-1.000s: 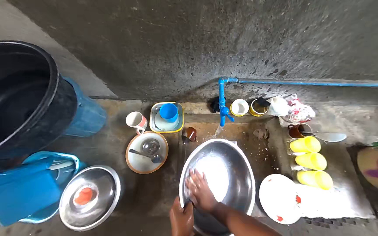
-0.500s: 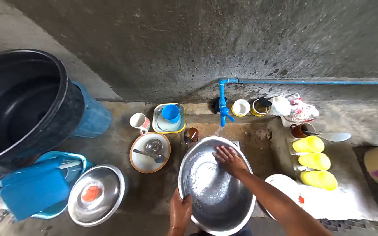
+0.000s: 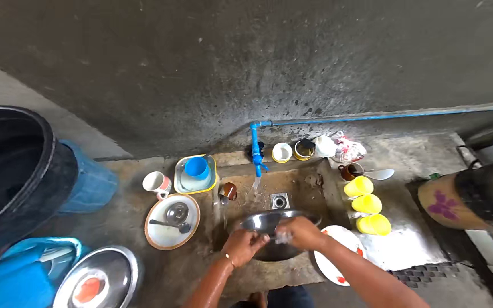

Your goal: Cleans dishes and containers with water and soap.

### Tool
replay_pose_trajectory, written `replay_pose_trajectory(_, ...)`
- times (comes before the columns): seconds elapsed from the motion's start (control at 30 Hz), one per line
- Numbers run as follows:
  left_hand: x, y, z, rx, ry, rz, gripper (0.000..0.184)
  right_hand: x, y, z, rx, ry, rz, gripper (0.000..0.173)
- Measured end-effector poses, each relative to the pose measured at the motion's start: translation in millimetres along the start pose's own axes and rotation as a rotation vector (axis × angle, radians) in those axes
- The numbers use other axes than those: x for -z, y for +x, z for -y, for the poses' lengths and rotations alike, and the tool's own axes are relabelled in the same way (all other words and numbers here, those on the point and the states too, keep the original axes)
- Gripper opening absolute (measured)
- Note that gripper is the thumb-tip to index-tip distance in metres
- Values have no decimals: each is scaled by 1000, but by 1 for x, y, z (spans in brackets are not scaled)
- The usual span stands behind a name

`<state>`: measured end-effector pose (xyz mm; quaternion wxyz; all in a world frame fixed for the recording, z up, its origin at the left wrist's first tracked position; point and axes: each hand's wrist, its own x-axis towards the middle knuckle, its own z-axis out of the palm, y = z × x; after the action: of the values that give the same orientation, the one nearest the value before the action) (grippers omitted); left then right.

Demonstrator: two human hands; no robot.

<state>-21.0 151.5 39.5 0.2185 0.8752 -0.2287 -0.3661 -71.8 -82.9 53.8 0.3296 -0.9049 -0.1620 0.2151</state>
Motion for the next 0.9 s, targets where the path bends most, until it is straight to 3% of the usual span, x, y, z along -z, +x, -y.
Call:
replay_pose_trajectory(0.07,22,8,-20,-109,22,180,53,17,-5,-6,86,-108,-434,18)
replay_pose_trajectory(0.13,29,12,-36,-172,-133,61,40,10,-1,0,114,-157,-847,31)
replay_pose_trajectory(0.17,30,12,-47,-175,-216,-47,33,-1,-1,10,88,-139,-932,43)
replay_pose_trajectory(0.23,29,9,-66,-150,-325,-232,30,-29,1,29,36,-156,-917,61)
replay_pose_trajectory(0.3,24,5,-73,-142,-331,-318,31,-36,9,29,-14,-232,-980,50)
replay_pose_trajectory(0.33,21,2,-73,-158,-331,-332,33,-20,11,21,-71,-149,-994,43)
replay_pose_trajectory(0.4,18,-13,-75,-197,-349,-341,34,29,11,-14,-267,235,-932,38)
replay_pose_trajectory(0.47,20,-37,-88,-206,-383,-383,32,59,7,-67,-396,828,-889,34)
replay_pose_trajectory(0.53,15,-55,-105,-228,-400,-466,31,43,0,-88,-493,1337,-975,41)
replay_pose_trajectory(0.63,-17,-37,-104,-325,-342,-550,33,-47,-6,-67,-565,1796,-956,43)
replay_pose_trajectory(0.7,-37,-4,-83,-383,-185,-444,37,-98,-4,-51,-606,2133,-757,52)
replay_pose_trajectory(0.77,-23,17,-73,-293,15,-62,39,-108,3,-59,-638,2322,-664,66)
replay_pose_trajectory(0.83,-2,31,-71,-173,147,249,37,-79,6,-90,-815,2136,-727,56)
replay_pose_trajectory(0.9,6,36,-62,-150,206,323,34,-38,14,-128,-907,1665,-826,39)
